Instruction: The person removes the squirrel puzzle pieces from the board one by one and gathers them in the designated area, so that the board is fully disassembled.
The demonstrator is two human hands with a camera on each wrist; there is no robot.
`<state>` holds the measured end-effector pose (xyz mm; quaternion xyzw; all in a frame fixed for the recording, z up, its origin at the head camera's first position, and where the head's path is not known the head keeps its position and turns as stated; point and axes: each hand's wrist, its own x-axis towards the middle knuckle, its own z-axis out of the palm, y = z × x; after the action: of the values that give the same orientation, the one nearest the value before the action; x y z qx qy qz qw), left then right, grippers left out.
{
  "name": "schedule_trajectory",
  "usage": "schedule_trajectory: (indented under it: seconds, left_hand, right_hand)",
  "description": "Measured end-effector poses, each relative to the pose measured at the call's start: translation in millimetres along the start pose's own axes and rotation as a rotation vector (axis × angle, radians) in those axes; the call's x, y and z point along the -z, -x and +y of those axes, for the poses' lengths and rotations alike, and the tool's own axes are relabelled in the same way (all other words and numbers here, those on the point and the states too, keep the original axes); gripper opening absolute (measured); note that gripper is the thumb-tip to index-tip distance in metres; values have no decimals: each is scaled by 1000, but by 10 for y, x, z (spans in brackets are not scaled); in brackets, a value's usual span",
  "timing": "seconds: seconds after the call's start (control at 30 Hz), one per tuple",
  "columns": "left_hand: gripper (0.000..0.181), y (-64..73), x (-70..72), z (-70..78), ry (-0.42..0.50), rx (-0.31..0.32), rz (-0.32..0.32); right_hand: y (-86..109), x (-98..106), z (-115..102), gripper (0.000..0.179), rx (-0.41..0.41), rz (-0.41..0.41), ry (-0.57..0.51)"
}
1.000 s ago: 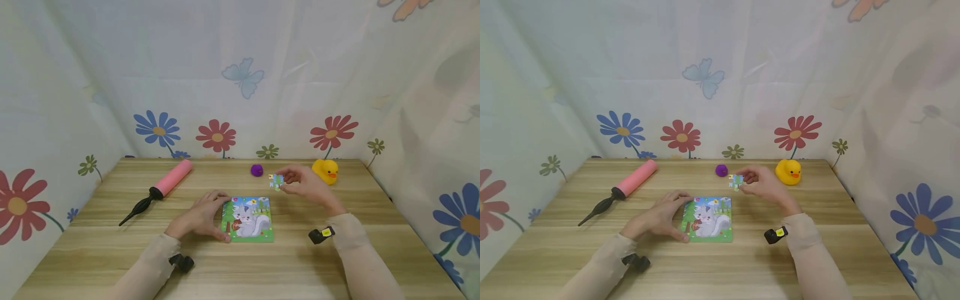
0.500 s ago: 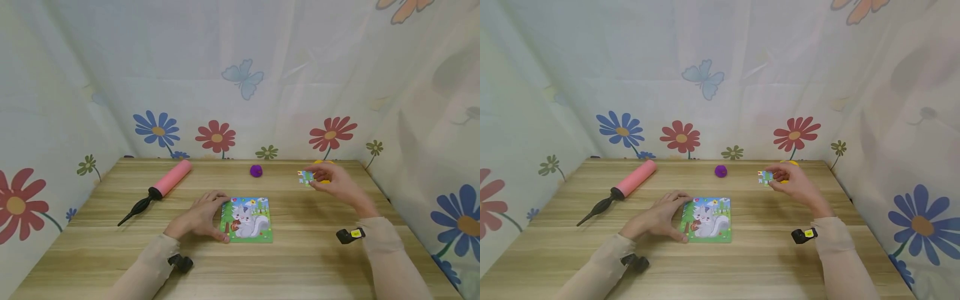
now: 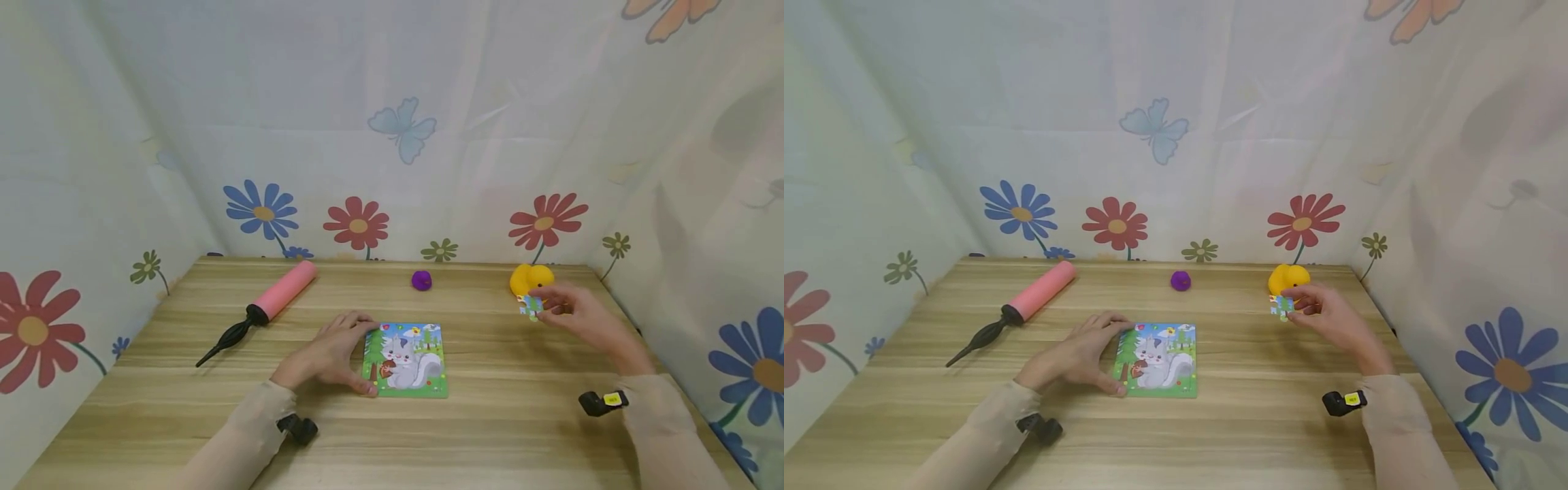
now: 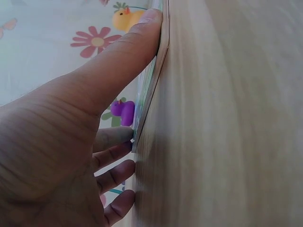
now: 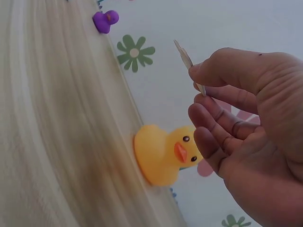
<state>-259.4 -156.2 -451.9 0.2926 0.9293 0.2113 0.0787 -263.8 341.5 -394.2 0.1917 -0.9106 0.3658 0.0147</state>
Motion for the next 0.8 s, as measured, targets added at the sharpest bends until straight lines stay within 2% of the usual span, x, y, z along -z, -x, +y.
schedule_trajectory:
  seconds: [0.2, 0.43, 0.8]
  left_hand:
    - [129, 8, 21, 14, -4, 14, -6]
    - [128, 15, 17, 11, -1, 11, -4]
    - [129, 11, 3, 17, 3, 15, -6]
  right_hand:
    - [91, -9, 158, 42, -25, -30, -7]
    - [145, -134, 337, 41, -91, -72, -27]
    - [176, -300, 558, 42, -90, -94, -45]
